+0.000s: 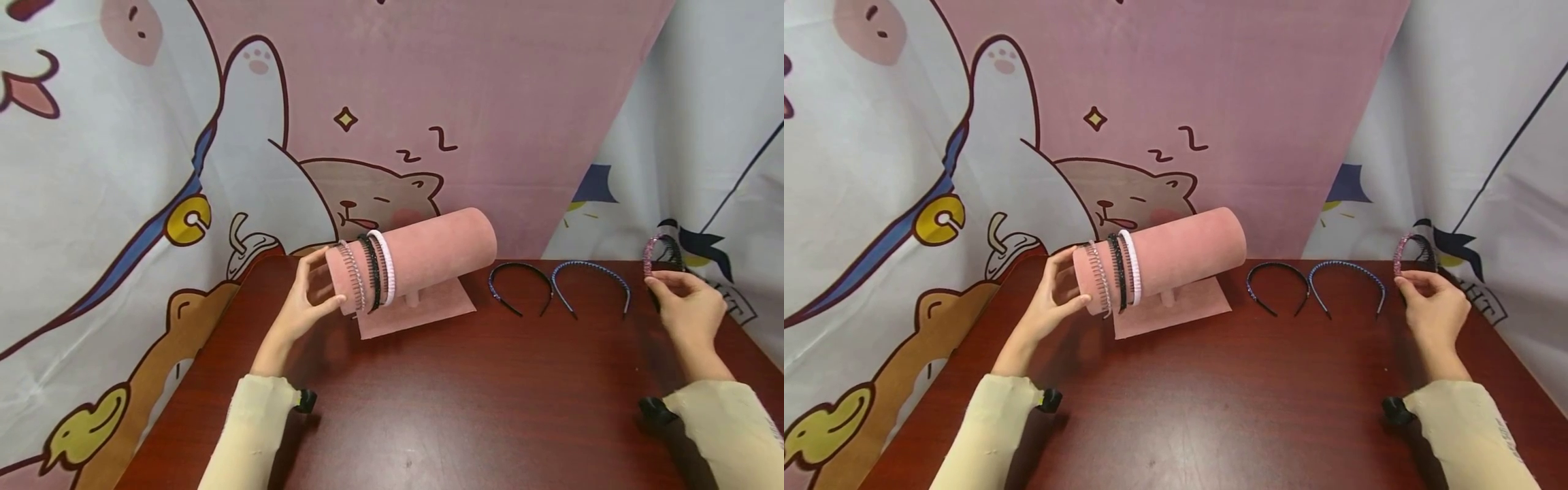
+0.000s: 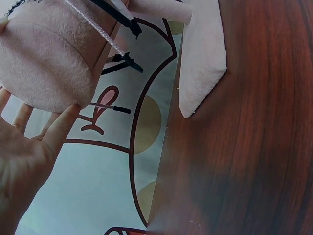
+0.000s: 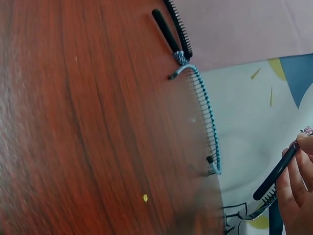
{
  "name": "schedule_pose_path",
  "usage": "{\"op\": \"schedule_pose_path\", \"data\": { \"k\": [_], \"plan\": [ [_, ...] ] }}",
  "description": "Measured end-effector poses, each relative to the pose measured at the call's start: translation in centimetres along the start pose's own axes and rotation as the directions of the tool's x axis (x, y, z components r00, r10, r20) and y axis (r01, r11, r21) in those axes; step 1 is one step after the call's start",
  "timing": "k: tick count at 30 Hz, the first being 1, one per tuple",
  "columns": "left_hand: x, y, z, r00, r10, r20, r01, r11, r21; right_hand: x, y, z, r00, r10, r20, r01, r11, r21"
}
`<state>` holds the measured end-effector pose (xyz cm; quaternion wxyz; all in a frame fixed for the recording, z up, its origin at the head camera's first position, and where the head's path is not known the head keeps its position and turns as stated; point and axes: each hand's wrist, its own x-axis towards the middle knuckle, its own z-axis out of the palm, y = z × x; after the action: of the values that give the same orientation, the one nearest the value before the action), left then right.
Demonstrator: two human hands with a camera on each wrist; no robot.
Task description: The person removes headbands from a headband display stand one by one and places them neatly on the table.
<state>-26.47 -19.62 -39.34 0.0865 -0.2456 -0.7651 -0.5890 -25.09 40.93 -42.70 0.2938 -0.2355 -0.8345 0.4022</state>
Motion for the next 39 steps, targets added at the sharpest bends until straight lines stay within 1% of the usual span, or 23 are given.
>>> {"op": "schedule_pose_path", "data": {
  "k": [3, 9, 11, 16, 19, 26, 28, 34, 39],
  "plan": [
    [0.1, 0.1, 0.3, 1.0, -0.002, 0.004, 0.002, 1.0, 0.006, 0.3, 0.6, -0.3, 0.999, 0.029, 0.022, -0.028, 0.999, -0.047],
    [-0.1, 0.2, 0.4, 1.0, 0.003, -0.007, -0.003, 1.0, 0.015, 0.9, 1.4, -0.1, 0.997, 0.006, 0.076, 0.0, 0.997, -0.071],
    [-0.3, 0.2, 0.2, 1.0, 0.003, -0.009, -0.003, 1.0, 0.021, 1.2, 1.5, 0.2, 0.995, 0.003, 0.096, 0.005, 0.997, -0.076],
    [-0.3, 0.3, 0.1, 1.0, -0.004, -0.012, 0.004, 1.0, 0.02, 1.7, 2.2, 0.1, 0.988, 0.039, 0.153, -0.02, 0.992, -0.121],
    [-0.2, 0.3, 0.2, 1.0, -0.005, -0.012, 0.006, 1.0, 0.019, 1.9, 2.8, 0.0, 0.983, 0.069, 0.17, -0.043, 0.987, -0.154],
    [-0.2, 0.4, 0.4, 1.0, -0.001, -0.011, 0.001, 1.0, 0.008, 2.3, 3.9, 0.5, 0.968, 0.148, 0.203, -0.111, 0.977, -0.182],
    [-0.2, 0.4, 0.4, 1.0, -0.001, -0.008, 0.001, 1.0, 0.001, 2.5, 4.0, 0.8, 0.967, 0.149, 0.207, -0.107, 0.974, -0.2],
    [-0.4, 0.2, 0.3, 1.0, -0.003, -0.017, 0.003, 1.0, 0.01, 3.1, 4.4, 2.4, 0.962, 0.11, 0.249, -0.042, 0.963, -0.265],
    [-0.3, 0.2, 0.3, 1.0, -0.002, -0.009, 0.002, 1.0, 0.007, 3.8, 4.6, 3.0, 0.962, 0.118, 0.246, -0.044, 0.957, -0.287]
  ]
}}
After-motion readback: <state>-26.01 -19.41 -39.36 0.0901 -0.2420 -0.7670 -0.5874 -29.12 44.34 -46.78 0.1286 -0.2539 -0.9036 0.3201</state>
